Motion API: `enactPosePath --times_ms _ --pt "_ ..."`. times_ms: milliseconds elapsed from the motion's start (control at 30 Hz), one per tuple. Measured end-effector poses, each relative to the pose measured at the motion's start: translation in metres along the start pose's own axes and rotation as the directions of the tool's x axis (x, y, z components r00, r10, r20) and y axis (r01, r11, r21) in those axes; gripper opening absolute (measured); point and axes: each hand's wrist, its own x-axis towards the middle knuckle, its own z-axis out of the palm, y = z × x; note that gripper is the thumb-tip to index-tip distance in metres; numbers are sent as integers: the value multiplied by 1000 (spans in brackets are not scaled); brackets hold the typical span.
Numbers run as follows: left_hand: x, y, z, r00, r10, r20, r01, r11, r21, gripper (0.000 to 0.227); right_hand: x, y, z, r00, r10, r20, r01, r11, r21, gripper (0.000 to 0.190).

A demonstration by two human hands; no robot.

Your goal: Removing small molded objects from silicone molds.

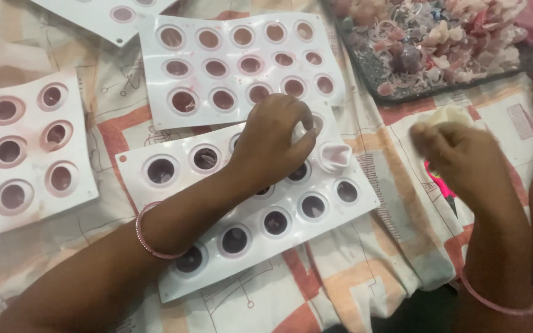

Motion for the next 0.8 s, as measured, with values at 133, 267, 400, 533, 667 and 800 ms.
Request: enactPosePath --times_ms 133,267,400,533,667,800 --pt "7 -2 -8 1000 -16 0 16 1000 9 17 -10 12 -28 659 -492 -569 371 871 -322 47" --pt "6 0 -9 999 -47 18 47 999 15 16 -73 47 -15 602 -449 -661 435 878 -200 36" --pt "4 -1 -8 1000 -27 13 26 999 22 15 -136 64 44 551 -380 -743 496 865 -74 27" --pt "5 1 -10 1000 -11 11 11 1000 21 17 -110 35 68 491 -286 -823 558 829 44 24" --pt "7 7 -13 999 -19 33 18 999 31 19 -95 31 80 513 -252 -821 510 858 55 24" --pt "10 21 -19 990 -121 76 122 992 -15 19 -102 36 88 642 -142 -754 462 856 232 21"
